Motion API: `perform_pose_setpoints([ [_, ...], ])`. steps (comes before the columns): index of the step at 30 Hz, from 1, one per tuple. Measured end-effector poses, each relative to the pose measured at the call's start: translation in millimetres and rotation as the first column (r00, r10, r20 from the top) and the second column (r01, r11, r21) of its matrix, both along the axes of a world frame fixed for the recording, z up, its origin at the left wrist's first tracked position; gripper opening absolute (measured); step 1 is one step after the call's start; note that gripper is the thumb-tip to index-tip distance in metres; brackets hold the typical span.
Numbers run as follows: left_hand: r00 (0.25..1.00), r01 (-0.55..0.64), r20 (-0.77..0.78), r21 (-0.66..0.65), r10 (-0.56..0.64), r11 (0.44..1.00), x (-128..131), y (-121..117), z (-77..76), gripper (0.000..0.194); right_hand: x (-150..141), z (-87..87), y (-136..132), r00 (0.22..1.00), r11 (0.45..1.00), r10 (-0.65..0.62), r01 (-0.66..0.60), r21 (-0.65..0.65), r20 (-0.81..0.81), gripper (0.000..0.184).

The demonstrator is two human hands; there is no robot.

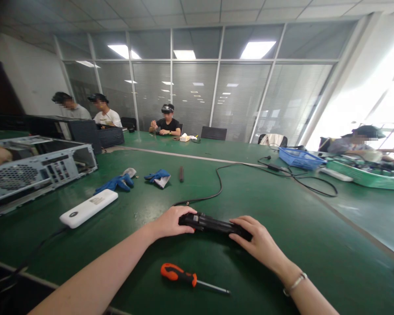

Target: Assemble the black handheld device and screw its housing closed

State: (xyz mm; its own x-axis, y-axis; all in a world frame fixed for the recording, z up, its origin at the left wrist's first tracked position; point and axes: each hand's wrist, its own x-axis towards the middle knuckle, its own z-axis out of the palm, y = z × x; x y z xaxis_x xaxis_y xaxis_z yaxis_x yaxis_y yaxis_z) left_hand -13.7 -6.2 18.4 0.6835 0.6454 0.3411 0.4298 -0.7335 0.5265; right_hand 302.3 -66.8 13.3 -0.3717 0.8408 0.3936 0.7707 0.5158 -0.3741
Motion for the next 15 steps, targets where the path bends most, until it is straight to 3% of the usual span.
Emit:
perform_pose_setpoints([
  [3, 1.0, -0.004, -0.009, 0.011, 0.004, 1.0, 1, 0, -0.5, 0.051, 4, 0.1, 0, 0.999, 0.993, 0.022, -0.019, -0.116, 0.029, 0.042],
  [9, 0.999, -0.036, 0.004, 0.097, 0.035, 0.995, 0, 2, -2.0, 0.057, 7, 1.5, 4, 0.999, 0.991, -0.013, 0.019, -0.129, 0.048, 0.043],
  [12, 0.995, -0.095, 0.056, 0.142, 0.088, 0.985, -2, 4, -2.5, 0.059, 25, -4.5, 12, 0.991, 0.988, -0.113, 0.12, -0.095, 0.074, 0.046],
  [15, 0.988, -0.143, 0.081, 0.165, 0.131, 0.976, -5, 6, -3.9, 0.051, 52, -14.0, 21, 0.95, 0.95, -0.299, 0.305, -0.067, 0.09, 0.051],
])
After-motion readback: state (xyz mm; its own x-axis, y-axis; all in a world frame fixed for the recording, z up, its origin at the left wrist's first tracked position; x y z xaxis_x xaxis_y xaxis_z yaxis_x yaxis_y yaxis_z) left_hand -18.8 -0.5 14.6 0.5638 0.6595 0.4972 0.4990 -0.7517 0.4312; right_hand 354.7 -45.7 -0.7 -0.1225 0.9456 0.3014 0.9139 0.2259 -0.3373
